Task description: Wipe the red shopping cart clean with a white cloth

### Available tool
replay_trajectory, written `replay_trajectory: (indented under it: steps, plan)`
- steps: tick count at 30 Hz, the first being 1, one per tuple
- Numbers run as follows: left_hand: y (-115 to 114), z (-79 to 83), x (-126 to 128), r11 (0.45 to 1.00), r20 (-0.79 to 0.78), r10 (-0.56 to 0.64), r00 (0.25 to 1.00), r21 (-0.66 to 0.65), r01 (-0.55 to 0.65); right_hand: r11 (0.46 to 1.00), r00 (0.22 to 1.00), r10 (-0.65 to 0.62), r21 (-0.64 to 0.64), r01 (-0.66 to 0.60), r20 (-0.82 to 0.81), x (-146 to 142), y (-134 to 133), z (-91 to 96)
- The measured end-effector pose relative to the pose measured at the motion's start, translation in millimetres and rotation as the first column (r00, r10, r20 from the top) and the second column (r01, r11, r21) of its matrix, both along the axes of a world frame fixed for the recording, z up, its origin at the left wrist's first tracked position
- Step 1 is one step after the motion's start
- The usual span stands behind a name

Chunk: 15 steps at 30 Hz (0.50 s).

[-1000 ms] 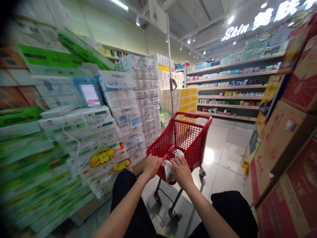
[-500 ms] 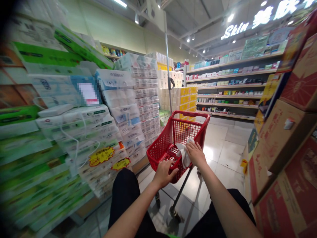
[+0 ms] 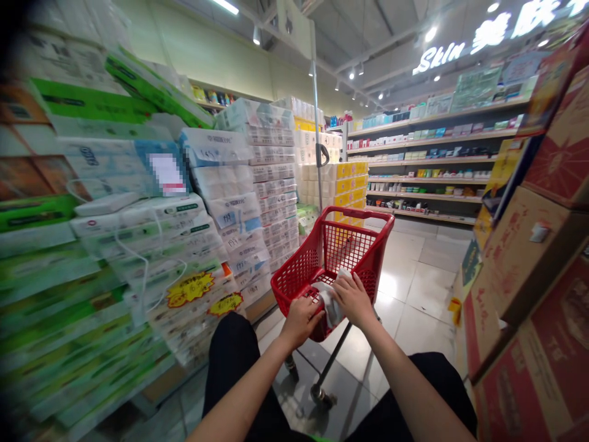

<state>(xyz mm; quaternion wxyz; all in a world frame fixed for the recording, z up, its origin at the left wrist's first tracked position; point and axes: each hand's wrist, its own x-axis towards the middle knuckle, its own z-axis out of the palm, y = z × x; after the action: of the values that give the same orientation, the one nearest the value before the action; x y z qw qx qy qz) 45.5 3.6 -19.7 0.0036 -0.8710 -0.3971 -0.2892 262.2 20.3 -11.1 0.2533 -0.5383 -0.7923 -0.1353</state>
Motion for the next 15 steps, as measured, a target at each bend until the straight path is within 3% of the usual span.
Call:
replay_trajectory:
  steps: [4, 8, 12, 15]
  plan:
    - [-2.6, 2.7, -7.9, 0.999, 0.007, -0.037, 0.999, -0.019, 0.037, 0.993, 0.993, -0.119, -0.021, 0.119, 0.001, 38.7, 24.0, 5.9]
    - [0.1, 6.1, -19.5, 0.999, 0.006, -0.031, 1.0, -0.01, 0.031, 0.98, 0.981, -0.194, -0.04, 0.194, 0.012, 59.1, 36.1, 9.4]
    - [3.4, 6.5, -30.4, 1.0, -0.005, 0.024, 1.0, 0.019, -0.024, 0.973, 0.973, -0.229, -0.033, 0.229, 0.004, 61.7, 38.6, 11.5]
    - [4.1, 4.7, -35.3, 0.996, -0.008, 0.079, 0.997, 0.042, -0.079, 0.969, 0.969, -0.246, -0.004, 0.246, -0.024, 47.6, 33.4, 9.4]
